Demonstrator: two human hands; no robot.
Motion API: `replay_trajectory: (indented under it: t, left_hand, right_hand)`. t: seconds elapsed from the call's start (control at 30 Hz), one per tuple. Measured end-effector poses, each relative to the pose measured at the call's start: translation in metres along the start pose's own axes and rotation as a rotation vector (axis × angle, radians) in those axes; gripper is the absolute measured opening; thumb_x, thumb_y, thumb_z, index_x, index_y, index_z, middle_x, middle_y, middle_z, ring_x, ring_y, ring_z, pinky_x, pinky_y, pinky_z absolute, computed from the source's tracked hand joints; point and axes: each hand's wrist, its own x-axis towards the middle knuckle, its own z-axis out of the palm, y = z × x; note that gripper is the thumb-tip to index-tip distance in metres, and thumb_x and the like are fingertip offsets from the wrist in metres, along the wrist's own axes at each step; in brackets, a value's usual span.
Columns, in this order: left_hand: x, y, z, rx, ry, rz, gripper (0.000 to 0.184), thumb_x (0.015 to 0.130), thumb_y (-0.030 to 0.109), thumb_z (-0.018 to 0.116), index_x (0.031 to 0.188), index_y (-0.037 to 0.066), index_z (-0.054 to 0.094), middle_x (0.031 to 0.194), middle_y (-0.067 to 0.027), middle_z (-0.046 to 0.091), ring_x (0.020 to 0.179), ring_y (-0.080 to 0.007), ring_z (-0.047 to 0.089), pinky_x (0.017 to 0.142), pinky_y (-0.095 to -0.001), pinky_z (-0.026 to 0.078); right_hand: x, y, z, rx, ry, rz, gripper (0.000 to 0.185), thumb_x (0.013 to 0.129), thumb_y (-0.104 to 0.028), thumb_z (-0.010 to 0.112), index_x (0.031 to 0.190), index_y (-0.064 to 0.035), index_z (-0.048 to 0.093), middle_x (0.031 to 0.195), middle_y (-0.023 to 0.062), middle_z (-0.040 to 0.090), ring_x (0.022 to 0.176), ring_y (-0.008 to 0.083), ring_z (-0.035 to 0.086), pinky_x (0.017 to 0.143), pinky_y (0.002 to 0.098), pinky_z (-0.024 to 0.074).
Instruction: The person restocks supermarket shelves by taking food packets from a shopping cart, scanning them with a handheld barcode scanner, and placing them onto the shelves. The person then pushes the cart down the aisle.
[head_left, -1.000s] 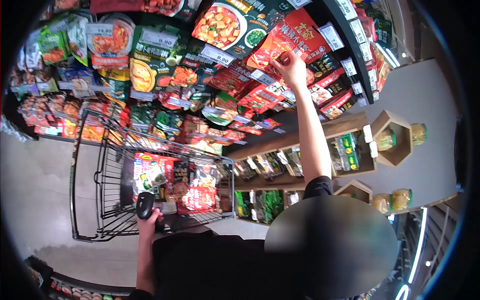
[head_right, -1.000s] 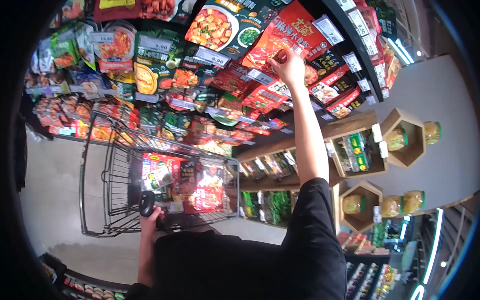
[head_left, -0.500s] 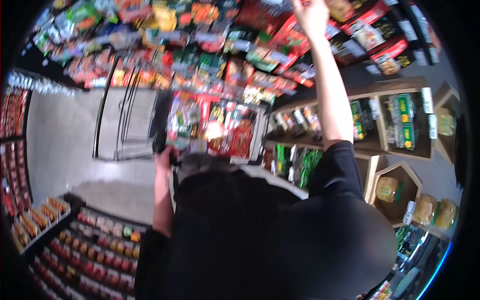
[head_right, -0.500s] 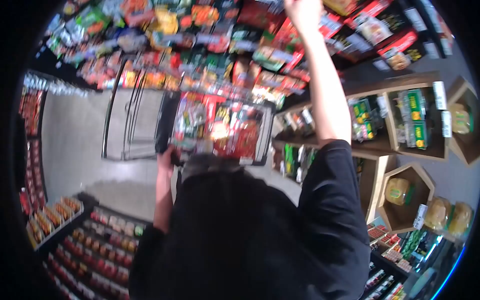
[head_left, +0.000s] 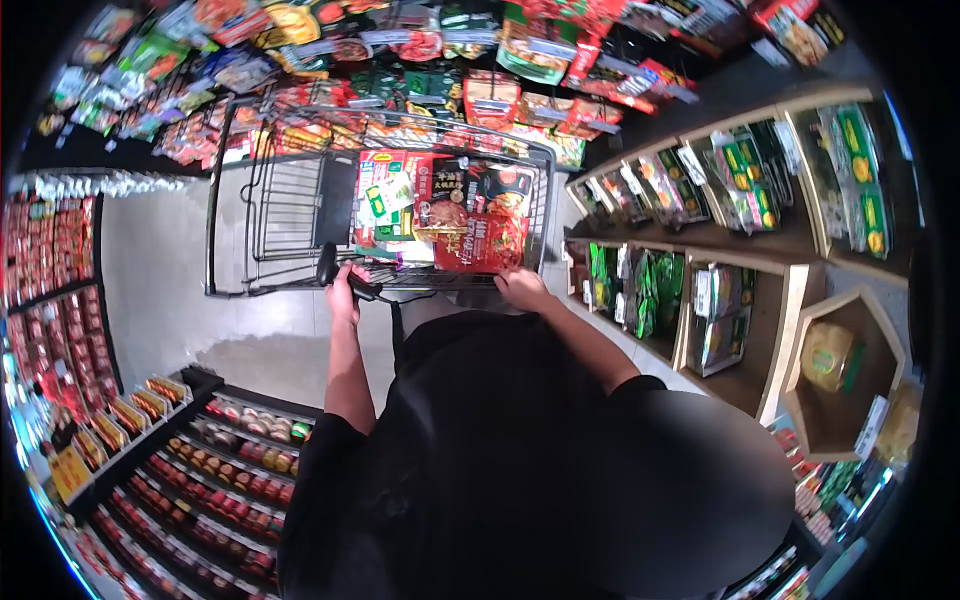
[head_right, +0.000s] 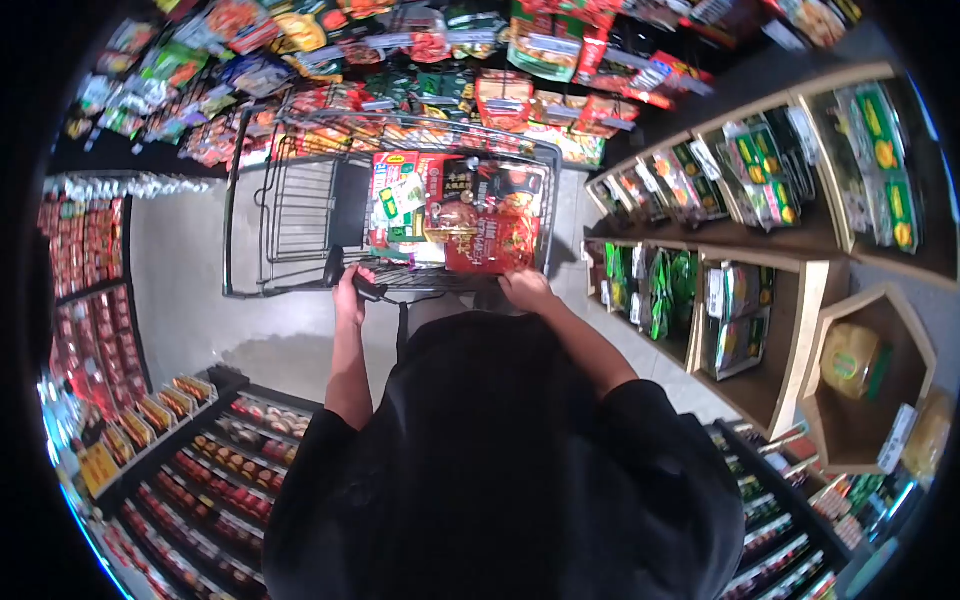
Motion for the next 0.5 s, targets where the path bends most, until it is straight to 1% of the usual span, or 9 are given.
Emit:
replay_trajectory:
  t: [0.17, 0.2, 0.23, 0.27, 0.3, 0.33, 0.37, 0.4, 0.5]
  left_hand:
    - [0.023, -0.01, -0.017, 0.221, -0.1, 0.054, 0.02, 0.091, 0.018, 0.053, 0.082, 0.002, 0.058, 0.073, -0.0086, 0.062, 0.068, -0.0195, 0.061, 0.069, -0.0309, 0.049]
    - [0.021, -0.01, -0.018, 0.279, -0.128, 0.072, 0.026, 0.094, 0.022, 0.049, 0.078, 0.004, 0.058, 0.074, -0.0077, 0.063, 0.07, -0.0175, 0.059, 0.073, -0.0305, 0.047]
    - [0.029, -0.013, -0.026, 0.355, -0.113, 0.052, 0.027, 0.095, 0.024, 0.046, 0.089, 0.001, 0.059, 0.084, -0.0092, 0.064, 0.076, -0.0197, 0.061, 0.08, -0.0335, 0.048]
    - [0.032, -0.014, -0.028, 0.342, -0.156, 0.028, 0.027, 0.095, 0.026, 0.045, 0.089, 0.003, 0.058, 0.082, -0.0084, 0.064, 0.079, -0.0195, 0.061, 0.082, -0.0333, 0.047]
    - [0.036, -0.016, -0.031, 0.277, -0.192, -0.01, 0.026, 0.095, 0.025, 0.043, 0.082, 0.006, 0.055, 0.077, -0.0069, 0.061, 0.075, -0.0182, 0.058, 0.08, -0.0343, 0.047]
    - [0.056, -0.019, -0.045, 0.215, -0.405, 0.025, 0.024, 0.095, 0.024, 0.042, 0.079, 0.01, 0.052, 0.071, -0.002, 0.054, 0.068, -0.0133, 0.051, 0.068, -0.0292, 0.046]
    - [0.004, -0.003, -0.001, 0.311, -0.137, 0.014, 0.024, 0.094, 0.025, 0.044, 0.076, 0.01, 0.051, 0.07, -0.0024, 0.052, 0.067, -0.0141, 0.051, 0.068, -0.0294, 0.046]
    - [0.017, -0.004, -0.012, 0.204, -0.269, 0.027, 0.025, 0.093, 0.026, 0.045, 0.077, 0.008, 0.052, 0.072, -0.0046, 0.055, 0.069, -0.0156, 0.053, 0.068, -0.0302, 0.047]
    - [0.022, -0.009, -0.018, 0.321, -0.208, 0.036, 0.025, 0.092, 0.024, 0.045, 0.078, 0.005, 0.053, 0.074, -0.0072, 0.058, 0.07, -0.0181, 0.056, 0.07, -0.0313, 0.047]
  right_hand:
    - [0.023, 0.0, 0.001, 0.054, -0.131, 0.112, 0.034, 0.088, -0.031, 0.049, 0.091, -0.0011, 0.065, 0.092, 0.0212, 0.066, 0.089, 0.0377, 0.063, 0.079, 0.049, 0.0497]
    - [0.025, 0.003, 0.01, 0.071, -0.092, 0.086, 0.029, 0.083, -0.026, 0.052, 0.085, -0.0005, 0.067, 0.09, 0.021, 0.066, 0.086, 0.0368, 0.065, 0.075, 0.0489, 0.0511]
    - [0.034, 0.01, 0.034, -0.133, -0.119, -0.099, 0.026, 0.077, -0.023, 0.055, 0.081, -0.0013, 0.068, 0.088, 0.0208, 0.066, 0.084, 0.0355, 0.065, 0.072, 0.0484, 0.0522]
    - [0.024, -0.009, 0.017, 0.007, -0.068, 0.147, 0.024, 0.072, -0.022, 0.058, 0.081, -0.0031, 0.069, 0.085, 0.0199, 0.066, 0.081, 0.0343, 0.066, 0.072, 0.0478, 0.053]
    - [0.011, -0.013, 0.011, 0.128, 0.05, 0.209, 0.021, 0.071, -0.019, 0.059, 0.081, -0.0034, 0.069, 0.082, 0.0189, 0.067, 0.082, 0.0337, 0.066, 0.073, 0.0475, 0.0531]
    - [0.024, -0.009, 0.032, 0.055, 0.2, 0.239, 0.019, 0.07, -0.014, 0.059, 0.082, -0.0026, 0.069, 0.082, 0.0172, 0.067, 0.085, 0.0322, 0.066, 0.077, 0.0463, 0.0527]
    - [0.014, -0.021, 0.005, 0.146, 0.021, 0.313, 0.02, 0.07, -0.011, 0.059, 0.085, -0.0024, 0.07, 0.09, 0.0156, 0.068, 0.092, 0.0302, 0.065, 0.082, 0.0442, 0.0514]
    - [0.021, -0.02, 0.016, 0.05, 0.016, 0.273, 0.02, 0.072, -0.012, 0.059, 0.085, -0.0041, 0.071, 0.093, 0.0136, 0.068, 0.095, 0.0279, 0.064, 0.084, 0.0408, 0.0506]
    - [0.005, -0.033, 0.014, -0.023, 0.221, 0.32, 0.018, 0.074, -0.015, 0.058, 0.083, -0.0069, 0.071, 0.092, 0.0121, 0.068, 0.094, 0.0259, 0.064, 0.083, 0.0386, 0.0499]
